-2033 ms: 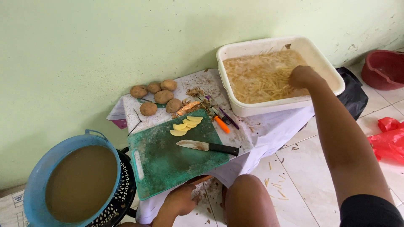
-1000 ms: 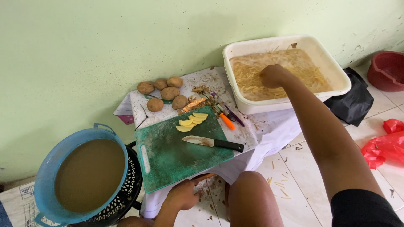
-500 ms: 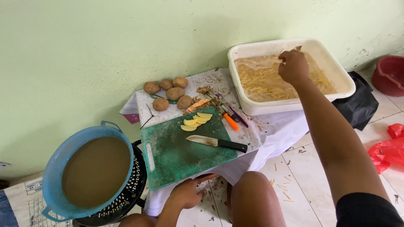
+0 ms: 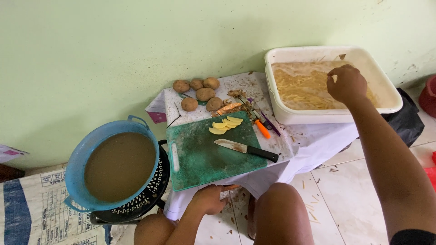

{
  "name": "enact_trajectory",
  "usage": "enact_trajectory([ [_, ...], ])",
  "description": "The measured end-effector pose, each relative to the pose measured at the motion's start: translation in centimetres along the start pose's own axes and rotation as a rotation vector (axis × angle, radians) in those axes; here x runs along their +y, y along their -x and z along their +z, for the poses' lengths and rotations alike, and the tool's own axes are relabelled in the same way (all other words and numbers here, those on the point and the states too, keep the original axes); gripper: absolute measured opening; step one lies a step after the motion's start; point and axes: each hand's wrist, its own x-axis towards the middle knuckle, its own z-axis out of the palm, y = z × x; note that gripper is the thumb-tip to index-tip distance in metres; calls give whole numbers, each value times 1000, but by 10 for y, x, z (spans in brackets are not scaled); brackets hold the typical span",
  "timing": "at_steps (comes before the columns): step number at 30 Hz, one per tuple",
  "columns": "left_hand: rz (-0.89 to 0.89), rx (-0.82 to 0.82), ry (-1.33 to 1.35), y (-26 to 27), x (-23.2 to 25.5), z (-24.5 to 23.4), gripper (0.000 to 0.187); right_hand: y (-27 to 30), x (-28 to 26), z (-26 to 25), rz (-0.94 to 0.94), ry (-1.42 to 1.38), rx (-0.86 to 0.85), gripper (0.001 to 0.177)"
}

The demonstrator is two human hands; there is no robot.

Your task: Slicing potato pieces into very thin julienne strips using a kitchen knife on a cutting board while sitting on the floor.

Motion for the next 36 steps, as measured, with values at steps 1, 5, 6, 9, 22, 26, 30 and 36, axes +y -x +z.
enact_trajectory([
  [1, 0, 4, 6, 7, 5, -5, 45, 12, -13, -10, -7, 3, 2, 25],
  [5, 51, 22, 36, 21, 16, -16, 48, 66, -73, -36, -324, -217, 279, 13],
  [6, 80, 3, 28, 21, 16, -17, 48, 80, -90, -40, -397, -252, 300, 7],
  [9, 39, 19, -31, 4, 13, -5, 45, 120, -157, -48, -572, -398, 186, 10],
  [22, 159, 86, 120, 6, -9, 6, 66, 142, -298, 24, -664, -198, -33, 22],
  [26, 169, 97, 119, 21, -12, 2, 62, 147, -298, 22, -656, -219, 94, 15],
  [30, 167, 117, 167, 32, -12, -2, 59, 170, -294, -11, -535, -452, 21, 16],
  [36, 110, 194, 148, 24, -27, 11, 60, 238, -314, 16, -496, -343, 146, 9],
])
